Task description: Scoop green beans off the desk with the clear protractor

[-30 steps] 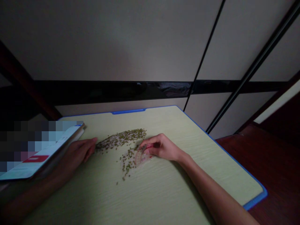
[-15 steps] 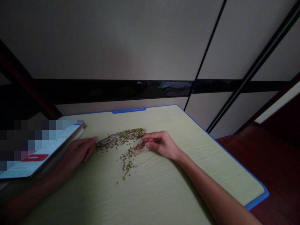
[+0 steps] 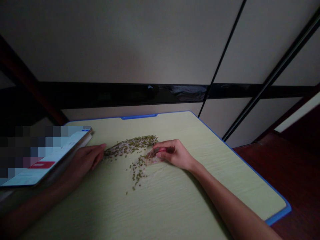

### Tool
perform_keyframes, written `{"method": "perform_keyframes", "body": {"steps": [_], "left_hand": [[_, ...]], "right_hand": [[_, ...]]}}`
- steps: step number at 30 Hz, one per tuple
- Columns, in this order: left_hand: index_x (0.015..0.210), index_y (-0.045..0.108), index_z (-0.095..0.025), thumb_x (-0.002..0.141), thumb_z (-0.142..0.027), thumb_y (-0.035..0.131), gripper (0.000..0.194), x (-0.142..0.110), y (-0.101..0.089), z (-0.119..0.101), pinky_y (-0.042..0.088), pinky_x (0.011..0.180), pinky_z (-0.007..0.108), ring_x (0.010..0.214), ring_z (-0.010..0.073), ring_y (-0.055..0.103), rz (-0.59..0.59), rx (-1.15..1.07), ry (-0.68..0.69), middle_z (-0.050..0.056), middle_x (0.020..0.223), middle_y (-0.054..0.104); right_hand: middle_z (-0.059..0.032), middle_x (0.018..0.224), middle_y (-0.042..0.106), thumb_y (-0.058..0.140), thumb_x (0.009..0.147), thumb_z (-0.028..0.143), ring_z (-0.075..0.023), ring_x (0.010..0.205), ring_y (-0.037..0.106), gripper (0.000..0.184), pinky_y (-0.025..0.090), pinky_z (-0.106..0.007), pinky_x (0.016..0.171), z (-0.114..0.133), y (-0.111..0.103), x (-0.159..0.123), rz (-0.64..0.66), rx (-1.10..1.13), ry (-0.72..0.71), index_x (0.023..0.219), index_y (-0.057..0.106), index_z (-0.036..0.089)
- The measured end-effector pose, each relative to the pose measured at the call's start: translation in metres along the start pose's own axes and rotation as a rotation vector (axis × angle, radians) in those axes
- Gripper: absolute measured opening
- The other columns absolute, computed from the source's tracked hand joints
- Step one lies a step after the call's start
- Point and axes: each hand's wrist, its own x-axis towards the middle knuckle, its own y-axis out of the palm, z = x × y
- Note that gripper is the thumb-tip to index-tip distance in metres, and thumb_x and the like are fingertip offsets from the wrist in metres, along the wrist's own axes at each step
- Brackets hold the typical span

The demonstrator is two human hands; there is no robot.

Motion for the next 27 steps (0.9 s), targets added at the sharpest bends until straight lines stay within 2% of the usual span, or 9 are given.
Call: {"method": "perform_keyframes", "body": {"steps": [5, 12, 15, 17, 21, 27], "left_hand": [[0.039, 0.035, -0.021, 0.073, -0.042, 0.044, 0.041, -0.0007, 0.0001, 0.0009, 0.028, 0.047, 0.025, 0.039, 0.0111, 0.035, 0.005, -0.004, 0.003, -0.005, 0.033, 0.033], [0.039, 0.036, -0.021, 0.073, -0.044, 0.043, 0.041, 0.0014, -0.0001, 0.0041, 0.028, 0.047, 0.025, 0.039, 0.0111, 0.035, 0.017, -0.004, 0.006, -0.005, 0.033, 0.033], [0.038, 0.035, -0.022, 0.073, -0.043, 0.043, 0.041, 0.0011, -0.0004, 0.0025, 0.028, 0.047, 0.025, 0.039, 0.0111, 0.035, 0.01, 0.008, 0.001, -0.005, 0.033, 0.034], [0.038, 0.035, -0.022, 0.072, -0.043, 0.043, 0.041, 0.0008, -0.0005, 0.0018, 0.028, 0.047, 0.025, 0.039, 0.0112, 0.035, 0.007, 0.017, 0.006, -0.005, 0.033, 0.034], [0.038, 0.035, -0.022, 0.072, -0.044, 0.043, 0.041, 0.0009, -0.0009, 0.0011, 0.028, 0.047, 0.025, 0.039, 0.0112, 0.035, 0.017, 0.023, 0.017, -0.005, 0.032, 0.033], [0.04, 0.035, -0.022, 0.073, -0.044, 0.042, 0.041, -0.0007, -0.0009, -0.0014, 0.028, 0.047, 0.025, 0.039, 0.0113, 0.035, 0.019, 0.022, 0.013, -0.005, 0.033, 0.034]], "right_hand": [[-0.0076, 0.08, 0.068, 0.064, 0.071, 0.024, -0.0152, 0.068, 0.058, 0.024, 0.046, -0.027, 0.06, -0.0024, -0.0001, 0.0009, -0.066, -0.042, 0.026, 0.089, 0.069, 0.011], [-0.0058, 0.073, 0.067, 0.062, 0.071, 0.026, -0.011, 0.055, 0.053, 0.03, 0.044, -0.024, 0.052, -0.0039, 0.0025, 0.0019, -0.115, -0.069, 0.046, 0.096, 0.068, 0.01], [-0.0054, 0.07, 0.067, 0.061, 0.071, 0.026, -0.0122, 0.057, 0.055, 0.03, 0.045, -0.025, 0.055, -0.0034, 0.004, 0.0027, -0.14, -0.112, 0.026, 0.095, 0.069, 0.01], [-0.0066, 0.077, 0.069, 0.061, 0.071, 0.024, -0.0141, 0.063, 0.058, 0.028, 0.047, -0.027, 0.06, -0.0032, 0.0047, 0.0032, -0.151, -0.123, 0.001, 0.094, 0.069, 0.011], [-0.01, 0.093, 0.07, 0.06, 0.072, 0.021, -0.0179, 0.078, 0.063, 0.025, 0.048, -0.029, 0.069, -0.0029, 0.0045, 0.0035, -0.114, -0.083, -0.03, 0.094, 0.069, 0.012], [-0.0084, 0.087, 0.07, 0.06, 0.074, 0.021, -0.0168, 0.074, 0.062, 0.022, 0.048, -0.028, 0.066, -0.0009, 0.0012, 0.002, -0.039, -0.074, -0.045, 0.092, 0.069, 0.012]]}}
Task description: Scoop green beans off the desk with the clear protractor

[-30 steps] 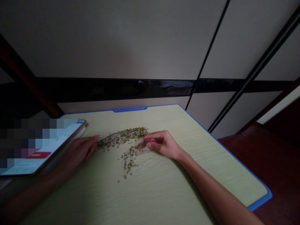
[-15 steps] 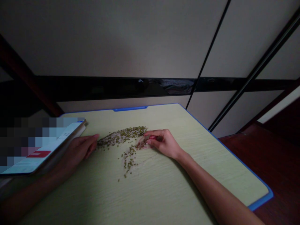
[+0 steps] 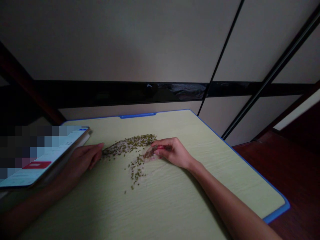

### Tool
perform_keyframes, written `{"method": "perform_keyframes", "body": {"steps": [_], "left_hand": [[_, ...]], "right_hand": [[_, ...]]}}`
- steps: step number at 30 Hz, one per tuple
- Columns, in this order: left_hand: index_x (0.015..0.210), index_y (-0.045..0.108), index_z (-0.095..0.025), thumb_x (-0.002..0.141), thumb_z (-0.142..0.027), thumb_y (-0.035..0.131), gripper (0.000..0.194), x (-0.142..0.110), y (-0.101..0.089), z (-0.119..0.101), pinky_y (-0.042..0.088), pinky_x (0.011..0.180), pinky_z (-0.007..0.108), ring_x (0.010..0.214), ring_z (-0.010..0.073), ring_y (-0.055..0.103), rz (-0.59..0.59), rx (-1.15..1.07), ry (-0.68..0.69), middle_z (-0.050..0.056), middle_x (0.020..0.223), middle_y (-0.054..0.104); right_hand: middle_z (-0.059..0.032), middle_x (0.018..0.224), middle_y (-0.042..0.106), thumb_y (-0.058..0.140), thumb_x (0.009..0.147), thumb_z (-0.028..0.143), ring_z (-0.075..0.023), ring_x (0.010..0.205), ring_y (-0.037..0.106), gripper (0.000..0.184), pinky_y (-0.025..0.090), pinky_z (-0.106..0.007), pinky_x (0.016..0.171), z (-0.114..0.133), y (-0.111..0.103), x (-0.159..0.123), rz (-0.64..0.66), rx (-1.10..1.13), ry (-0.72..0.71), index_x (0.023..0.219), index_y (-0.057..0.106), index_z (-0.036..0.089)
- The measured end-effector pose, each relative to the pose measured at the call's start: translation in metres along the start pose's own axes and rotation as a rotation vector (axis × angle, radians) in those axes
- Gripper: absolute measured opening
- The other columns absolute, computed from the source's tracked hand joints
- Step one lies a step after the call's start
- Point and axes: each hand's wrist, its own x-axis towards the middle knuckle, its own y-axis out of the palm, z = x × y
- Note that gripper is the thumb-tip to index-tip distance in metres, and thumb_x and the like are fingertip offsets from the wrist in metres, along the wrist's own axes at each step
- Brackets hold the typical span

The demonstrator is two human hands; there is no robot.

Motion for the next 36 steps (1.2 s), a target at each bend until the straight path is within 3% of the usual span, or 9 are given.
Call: {"method": "perform_keyframes", "body": {"steps": [8, 23, 36], "left_hand": [[0.038, 0.035, -0.022, 0.072, -0.045, 0.042, 0.041, 0.001, 0.0, 0.001, 0.029, 0.048, 0.025, 0.04, 0.0116, 0.035, -0.007, 0.014, 0.006, -0.005, 0.033, 0.033], [0.04, 0.036, -0.021, 0.074, -0.045, 0.043, 0.042, 0.002, 0.0, 0.006, 0.029, 0.048, 0.025, 0.04, 0.0112, 0.035, -0.004, -0.006, 0.002, -0.005, 0.034, 0.034], [0.039, 0.036, -0.021, 0.074, -0.045, 0.04, 0.042, 0.002, 0.001, 0.006, 0.028, 0.048, 0.025, 0.039, 0.0106, 0.034, 0.007, 0.015, -0.011, -0.006, 0.033, 0.033]], "right_hand": [[-0.0067, 0.085, 0.07, 0.06, 0.076, 0.021, -0.0157, 0.073, 0.061, 0.02, 0.047, -0.027, 0.065, 0.003, -0.001, -0.001, 0.061, -0.001, -0.024, 0.091, 0.07, 0.014], [-0.0101, 0.09, 0.07, 0.06, 0.074, 0.021, -0.0178, 0.076, 0.063, 0.024, 0.049, -0.029, 0.068, 0.001, 0.008, 0.002, -0.056, 0.018, -0.003, 0.093, 0.069, 0.011], [-0.0084, 0.085, 0.069, 0.06, 0.076, 0.018, -0.0146, 0.073, 0.061, 0.019, 0.046, -0.024, 0.064, 0.005, 0.005, 0.003, 0.069, 0.058, -0.047, 0.09, 0.069, 0.01]]}}
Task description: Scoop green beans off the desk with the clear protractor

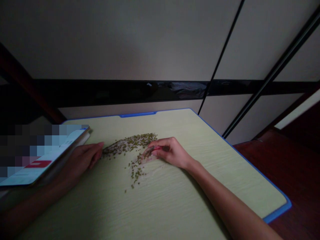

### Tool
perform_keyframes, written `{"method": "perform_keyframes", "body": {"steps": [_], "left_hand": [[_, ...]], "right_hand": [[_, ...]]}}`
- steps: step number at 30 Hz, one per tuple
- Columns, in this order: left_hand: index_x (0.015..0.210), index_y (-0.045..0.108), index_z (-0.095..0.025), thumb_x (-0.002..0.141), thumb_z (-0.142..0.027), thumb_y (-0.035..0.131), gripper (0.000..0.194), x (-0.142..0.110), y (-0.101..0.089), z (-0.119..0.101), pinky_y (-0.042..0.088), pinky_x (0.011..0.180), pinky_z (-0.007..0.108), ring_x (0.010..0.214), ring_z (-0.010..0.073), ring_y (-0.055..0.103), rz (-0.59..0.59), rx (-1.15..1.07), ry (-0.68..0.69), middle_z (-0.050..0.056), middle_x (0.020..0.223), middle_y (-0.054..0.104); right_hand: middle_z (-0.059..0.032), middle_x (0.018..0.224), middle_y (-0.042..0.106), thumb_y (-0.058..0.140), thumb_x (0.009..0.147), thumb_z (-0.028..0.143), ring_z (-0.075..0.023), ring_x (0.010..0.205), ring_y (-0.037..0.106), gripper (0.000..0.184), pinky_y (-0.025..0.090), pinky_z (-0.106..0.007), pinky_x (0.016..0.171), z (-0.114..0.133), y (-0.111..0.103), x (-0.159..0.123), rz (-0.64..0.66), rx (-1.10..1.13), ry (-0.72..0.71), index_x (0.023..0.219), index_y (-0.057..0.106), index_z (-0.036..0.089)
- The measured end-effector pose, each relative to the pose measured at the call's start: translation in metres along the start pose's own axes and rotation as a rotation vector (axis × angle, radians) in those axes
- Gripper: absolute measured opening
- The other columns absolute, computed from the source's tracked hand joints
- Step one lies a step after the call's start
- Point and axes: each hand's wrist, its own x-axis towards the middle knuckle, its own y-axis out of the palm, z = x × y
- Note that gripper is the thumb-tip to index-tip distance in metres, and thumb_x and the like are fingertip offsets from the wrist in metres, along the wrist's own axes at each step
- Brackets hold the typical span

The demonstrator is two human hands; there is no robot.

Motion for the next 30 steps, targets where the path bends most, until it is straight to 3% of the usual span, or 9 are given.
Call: {"method": "perform_keyframes", "body": {"steps": [6, 13, 23, 30], "left_hand": [[0.039, 0.036, -0.021, 0.074, -0.041, 0.041, 0.041, -0.003, 0.0, -0.006, 0.027, 0.048, 0.023, 0.039, 0.0097, 0.034, 0.0, -0.02, -0.002, -0.006, 0.034, 0.033], [0.039, 0.036, -0.02, 0.073, -0.044, 0.042, 0.042, 0.0, 0.0, -0.003, 0.027, 0.047, 0.023, 0.037, 0.009, 0.032, -0.01, -0.039, -0.015, -0.007, 0.032, 0.032], [0.038, 0.036, -0.021, 0.07, -0.048, 0.042, 0.042, 0.001, 0.001, -0.002, 0.027, 0.046, 0.023, 0.037, 0.0097, 0.033, -0.012, -0.035, -0.008, -0.007, 0.032, 0.032], [0.038, 0.037, -0.021, 0.07, -0.048, 0.043, 0.043, 0.001, 0.002, 0.001, 0.027, 0.045, 0.023, 0.036, 0.0091, 0.032, -0.027, -0.044, 0.001, -0.007, 0.032, 0.032]], "right_hand": [[-0.0098, 0.084, 0.069, 0.059, 0.077, 0.02, -0.0138, 0.069, 0.06, 0.021, 0.045, -0.024, 0.061, 0.0, 0.004, 0.002, 0.024, 0.013, 0.013, 0.093, 0.067, 0.008], [-0.005, 0.073, 0.066, 0.06, 0.077, 0.022, -0.0108, 0.062, 0.057, 0.021, 0.045, -0.021, 0.057, -0.001, -0.006, 0.0, 0.091, 0.046, 0.044, 0.092, 0.067, 0.009], [-0.0065, 0.081, 0.068, 0.063, 0.075, 0.02, -0.0115, 0.065, 0.06, 0.02, 0.05, -0.024, 0.061, 0.001, -0.018, -0.005, 0.176, 0.071, 0.076, 0.092, 0.068, 0.01], [-0.0055, 0.074, 0.066, 0.063, 0.074, 0.018, -0.0089, 0.057, 0.054, 0.021, 0.048, -0.023, 0.055, 0.001, -0.018, -0.008, 0.225, 0.1, 0.109, 0.092, 0.069, 0.009]]}}
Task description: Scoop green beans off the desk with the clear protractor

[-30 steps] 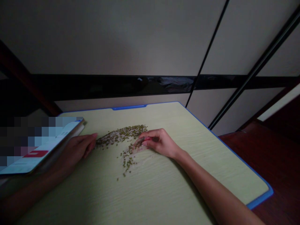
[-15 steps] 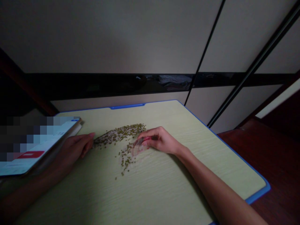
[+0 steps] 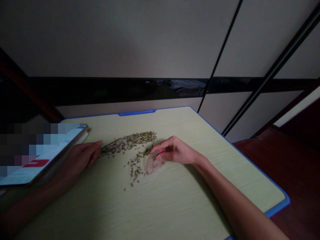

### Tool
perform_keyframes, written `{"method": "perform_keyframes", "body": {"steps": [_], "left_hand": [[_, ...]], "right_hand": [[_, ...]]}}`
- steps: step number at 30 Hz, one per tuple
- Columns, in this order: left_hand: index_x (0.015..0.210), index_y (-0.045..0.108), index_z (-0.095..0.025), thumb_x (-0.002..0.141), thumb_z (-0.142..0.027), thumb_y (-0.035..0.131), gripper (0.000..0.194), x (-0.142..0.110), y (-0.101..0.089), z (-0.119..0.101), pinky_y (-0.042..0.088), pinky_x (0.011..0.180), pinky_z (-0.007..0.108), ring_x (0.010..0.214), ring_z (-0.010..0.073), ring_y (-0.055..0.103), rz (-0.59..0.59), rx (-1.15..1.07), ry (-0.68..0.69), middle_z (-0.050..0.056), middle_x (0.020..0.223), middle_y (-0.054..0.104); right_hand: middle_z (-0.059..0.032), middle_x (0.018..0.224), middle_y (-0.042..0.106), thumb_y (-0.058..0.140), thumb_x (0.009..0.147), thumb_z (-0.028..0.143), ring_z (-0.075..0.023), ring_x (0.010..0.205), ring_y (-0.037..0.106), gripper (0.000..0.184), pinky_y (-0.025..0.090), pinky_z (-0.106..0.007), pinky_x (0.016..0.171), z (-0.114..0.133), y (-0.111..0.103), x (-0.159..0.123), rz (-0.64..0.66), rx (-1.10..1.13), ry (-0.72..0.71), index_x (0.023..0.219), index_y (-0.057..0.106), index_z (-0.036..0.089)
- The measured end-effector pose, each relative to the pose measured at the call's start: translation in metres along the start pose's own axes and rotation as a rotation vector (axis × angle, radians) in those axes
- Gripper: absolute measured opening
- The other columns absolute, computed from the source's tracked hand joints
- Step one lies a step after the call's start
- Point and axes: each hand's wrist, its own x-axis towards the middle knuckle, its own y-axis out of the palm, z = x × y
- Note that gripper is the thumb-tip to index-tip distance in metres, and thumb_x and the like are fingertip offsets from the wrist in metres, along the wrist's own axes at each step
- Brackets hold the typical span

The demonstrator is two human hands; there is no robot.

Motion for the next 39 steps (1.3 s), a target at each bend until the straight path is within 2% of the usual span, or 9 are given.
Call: {"method": "perform_keyframes", "body": {"steps": [6, 10, 21, 27, 32, 36, 39], "left_hand": [[0.037, 0.037, -0.021, 0.071, -0.047, 0.043, 0.044, 0.0015, 0.0, 0.0008, 0.027, 0.045, 0.023, 0.036, 0.0091, 0.033, 0.017, -0.012, 0.001, -0.007, 0.032, 0.033], [0.037, 0.037, -0.021, 0.073, -0.046, 0.043, 0.044, 0.0008, -0.0005, 0.0002, 0.027, 0.046, 0.023, 0.036, 0.0093, 0.033, 0.014, -0.002, -0.008, -0.007, 0.032, 0.033], [0.038, 0.037, -0.021, 0.073, -0.044, 0.043, 0.043, -0.0003, -0.0008, -0.0022, 0.028, 0.047, 0.024, 0.038, 0.0104, 0.034, 0.023, -0.007, -0.011, -0.006, 0.033, 0.034], [0.038, 0.037, -0.021, 0.074, -0.043, 0.042, 0.043, -0.0018, -0.0015, -0.0039, 0.027, 0.047, 0.025, 0.038, 0.0107, 0.034, 0.021, 0.005, -0.017, -0.006, 0.033, 0.033], [0.039, 0.038, -0.02, 0.074, -0.044, 0.044, 0.042, -0.0013, -0.0005, -0.0024, 0.027, 0.046, 0.023, 0.038, 0.0097, 0.033, 0.024, -0.018, -0.012, -0.007, 0.033, 0.033], [0.039, 0.037, -0.02, 0.073, -0.044, 0.044, 0.042, -0.0029, -0.0002, -0.0056, 0.028, 0.046, 0.023, 0.038, 0.0094, 0.034, 0.02, -0.002, -0.023, -0.007, 0.033, 0.034], [0.039, 0.037, -0.02, 0.073, -0.043, 0.044, 0.041, -0.0043, -0.0006, -0.0075, 0.027, 0.046, 0.023, 0.038, 0.0093, 0.033, 0.016, -0.001, -0.027, -0.007, 0.033, 0.033]], "right_hand": [[-0.0041, 0.07, 0.065, 0.063, 0.073, 0.017, -0.0076, 0.053, 0.052, 0.021, 0.045, -0.021, 0.052, -0.0001, 0.0063, 0.0022, -0.049, 0.0, -0.001, 0.092, 0.068, 0.008], [-0.0043, 0.072, 0.065, 0.062, 0.074, 0.018, -0.0089, 0.057, 0.056, 0.02, 0.045, -0.021, 0.055, 0.003, 0.0043, 0.0026, -0.073, 0.015, 0.004, 0.091, 0.067, 0.008], [-0.0017, 0.063, 0.061, 0.064, 0.074, 0.025, -0.0092, 0.053, 0.052, 0.026, 0.041, -0.022, 0.05, 0.0025, 0.0011, 0.0009, -0.149, -0.048, 0.065, 0.093, 0.068, 0.009], [-0.0071, 0.078, 0.064, 0.06, 0.076, 0.023, -0.0102, 0.062, 0.052, 0.024, 0.041, -0.022, 0.055, 0.0059, 0.006, 0.0045, -0.174, -0.09, 0.052, 0.092, 0.068, 0.006], [-0.0062, 0.073, 0.065, 0.062, 0.074, 0.023, -0.0103, 0.059, 0.053, 0.025, 0.042, -0.023, 0.054, 0.0045, 0.0051, 0.0046, -0.189, -0.029, 0.065, 0.092, 0.068, 0.007], [-0.0091, 0.084, 0.067, 0.062, 0.073, 0.021, -0.0146, 0.071, 0.058, 0.021, 0.046, -0.025, 0.061, 0.0035, 0.0015, 0.0037, -0.251, -0.076, 0.04, 0.089, 0.069, 0.009], [-0.0095, 0.085, 0.068, 0.063, 0.072, 0.021, -0.0151, 0.071, 0.059, 0.022, 0.047, -0.026, 0.061, 0.001, 0.0016, 0.0043, -0.266, -0.093, 0.036, 0.09, 0.069, 0.008]]}}
